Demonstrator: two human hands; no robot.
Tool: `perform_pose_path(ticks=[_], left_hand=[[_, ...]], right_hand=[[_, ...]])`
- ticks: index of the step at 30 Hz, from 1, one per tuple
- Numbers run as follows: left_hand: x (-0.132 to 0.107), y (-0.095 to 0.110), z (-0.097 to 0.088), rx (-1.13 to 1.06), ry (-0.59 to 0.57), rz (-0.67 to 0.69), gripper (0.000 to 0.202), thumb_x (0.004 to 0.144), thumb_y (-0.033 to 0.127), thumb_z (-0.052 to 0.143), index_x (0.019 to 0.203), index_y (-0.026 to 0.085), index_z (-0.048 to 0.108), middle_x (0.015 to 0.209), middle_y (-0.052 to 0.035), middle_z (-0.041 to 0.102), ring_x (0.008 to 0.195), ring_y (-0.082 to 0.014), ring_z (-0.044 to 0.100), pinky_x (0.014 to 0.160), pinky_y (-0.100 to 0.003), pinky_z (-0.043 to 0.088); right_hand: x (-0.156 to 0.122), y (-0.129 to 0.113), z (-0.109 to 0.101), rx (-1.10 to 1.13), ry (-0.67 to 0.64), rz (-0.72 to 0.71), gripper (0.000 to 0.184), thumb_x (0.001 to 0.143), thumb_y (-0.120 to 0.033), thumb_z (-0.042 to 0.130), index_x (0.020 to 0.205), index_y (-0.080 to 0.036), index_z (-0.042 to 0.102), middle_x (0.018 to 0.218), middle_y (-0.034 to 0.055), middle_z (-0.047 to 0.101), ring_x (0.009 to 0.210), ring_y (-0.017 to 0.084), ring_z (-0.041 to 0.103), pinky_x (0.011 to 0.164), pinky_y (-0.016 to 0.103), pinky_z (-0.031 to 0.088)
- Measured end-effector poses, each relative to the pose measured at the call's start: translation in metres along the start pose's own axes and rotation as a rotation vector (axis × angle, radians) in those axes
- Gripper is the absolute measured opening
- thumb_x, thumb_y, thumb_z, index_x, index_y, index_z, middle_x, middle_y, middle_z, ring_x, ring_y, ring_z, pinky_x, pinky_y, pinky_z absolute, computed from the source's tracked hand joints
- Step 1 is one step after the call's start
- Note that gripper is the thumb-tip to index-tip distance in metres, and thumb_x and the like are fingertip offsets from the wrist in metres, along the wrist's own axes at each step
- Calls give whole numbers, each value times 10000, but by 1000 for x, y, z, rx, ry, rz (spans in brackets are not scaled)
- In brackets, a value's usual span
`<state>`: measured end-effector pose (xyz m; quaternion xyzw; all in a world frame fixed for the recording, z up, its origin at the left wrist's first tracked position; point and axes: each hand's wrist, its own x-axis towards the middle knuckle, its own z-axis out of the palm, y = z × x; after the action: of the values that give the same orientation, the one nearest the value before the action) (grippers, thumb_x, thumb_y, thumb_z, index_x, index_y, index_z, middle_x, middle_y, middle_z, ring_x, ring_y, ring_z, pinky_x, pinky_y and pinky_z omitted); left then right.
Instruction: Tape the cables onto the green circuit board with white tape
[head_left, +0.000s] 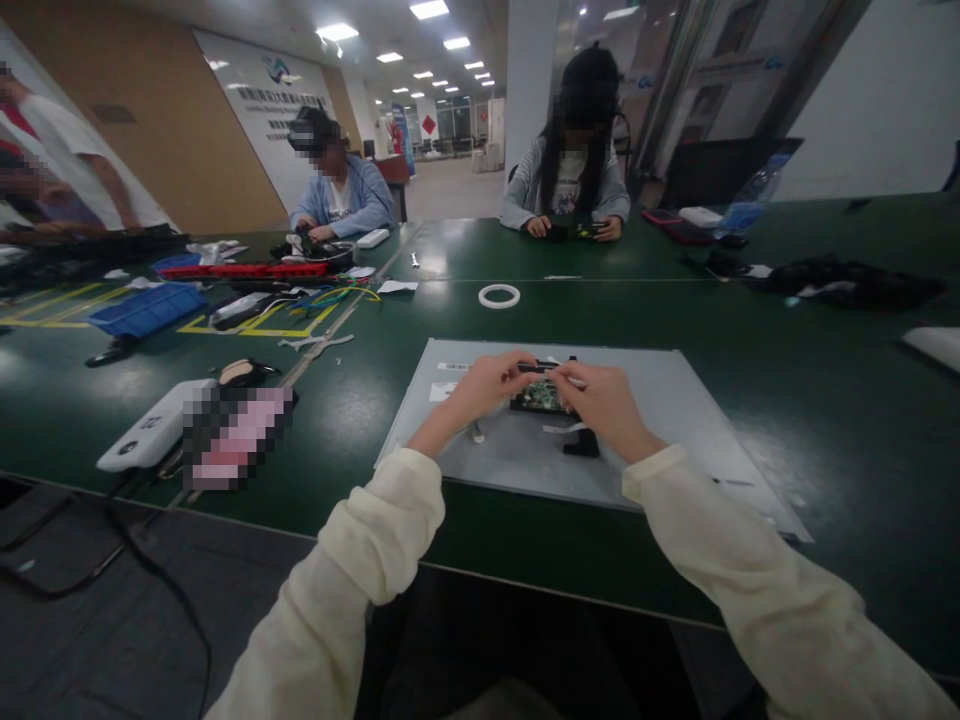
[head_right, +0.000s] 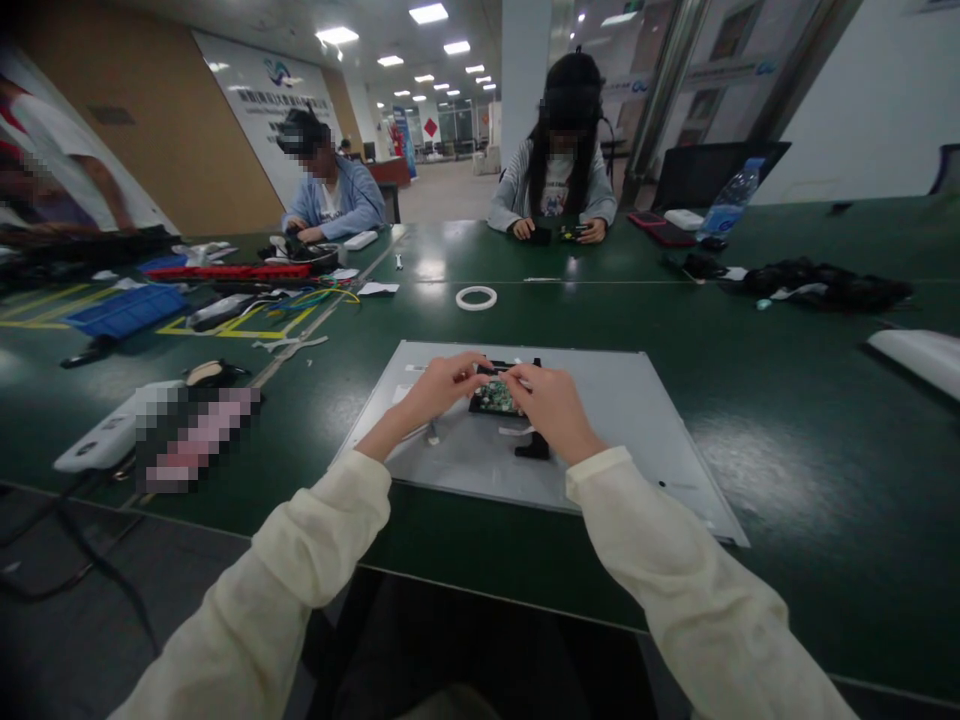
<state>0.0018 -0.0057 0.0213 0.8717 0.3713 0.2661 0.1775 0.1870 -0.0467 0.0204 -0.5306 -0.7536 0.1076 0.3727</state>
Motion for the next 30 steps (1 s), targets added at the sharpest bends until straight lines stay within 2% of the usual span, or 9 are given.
perform_pose_path(ticks=[3, 5, 11, 16, 19, 22, 25, 27, 30], left_hand=[[-3, -1, -4, -177, -97, -38, 381, 843, 438, 483, 638, 133, 584, 457, 50, 450, 444, -64, 414, 476, -177, 298], [-5, -1, -4, -235, -104, -71, 432, 838, 449, 476, 553, 130, 536, 419, 59, 387, 409, -53, 369, 446, -176, 256], [-6, 2, -5, -372, -97, -159, 429, 841, 472, 456, 616, 128, 577, 370, 79, 344, 341, -41, 332, 406, -163, 228], [-7, 3, -9, -527, -182, -137, 490, 849, 536, 398, 713, 122, 622, 352, 75, 366, 325, -43, 334, 401, -156, 252], [-7, 4, -11, -560, -177, -114, 499, 858, 535, 376, 724, 120, 618, 375, 66, 402, 339, -43, 346, 418, -158, 277], [-6, 7, -7, -445, -129, -99, 390, 850, 453, 452, 690, 128, 594, 423, 55, 459, 388, -51, 402, 453, -161, 305], [-5, 12, 1, -299, -62, -49, 346, 887, 353, 403, 659, 141, 554, 482, 39, 511, 473, -72, 475, 526, -171, 355], [-4, 17, 6, -221, -36, 11, 307, 904, 282, 354, 704, 148, 544, 542, 27, 552, 541, -89, 523, 587, -187, 386], [-5, 22, 11, -86, -29, 46, 230, 897, 206, 331, 830, 146, 543, 640, -5, 606, 614, -123, 569, 634, -220, 413]], right_hand=[[-1, -4, 0, 202, 8, 140, 324, 810, -442, 541, 665, -158, 599, 469, -9, 561, 413, 121, 534, 448, 211, 388], [-1, -6, 0, 264, 4, 190, 371, 772, -490, 571, 610, -156, 565, 425, -8, 530, 380, 120, 508, 400, 205, 362], [-1, -8, 0, 360, 18, 177, 395, 780, -507, 550, 622, -146, 581, 445, 1, 537, 393, 108, 499, 405, 199, 381], [-1, -5, 4, 342, 74, 154, 380, 799, -487, 537, 636, -149, 597, 496, 8, 568, 447, 125, 544, 473, 223, 441], [-1, -1, 4, 268, 142, 138, 364, 822, -472, 515, 678, -154, 617, 514, 2, 575, 473, 132, 564, 498, 228, 450], [-2, 1, 3, 115, 213, 57, 338, 854, -438, 484, 741, -161, 642, 565, 9, 606, 521, 140, 586, 551, 241, 456], [-5, -1, 5, -53, 217, -131, 297, 881, -384, 460, 840, -168, 661, 768, 51, 673, 678, 165, 624, 654, 268, 466], [-7, -4, 7, -123, 197, -233, 288, 897, -356, 447, 940, -165, 658, 889, 71, 675, 778, 177, 624, 708, 280, 464], [-10, -8, 11, -189, 183, -286, 310, 916, -342, 421, 1039, -158, 638, 914, 82, 665, 822, 180, 610, 732, 285, 456]])
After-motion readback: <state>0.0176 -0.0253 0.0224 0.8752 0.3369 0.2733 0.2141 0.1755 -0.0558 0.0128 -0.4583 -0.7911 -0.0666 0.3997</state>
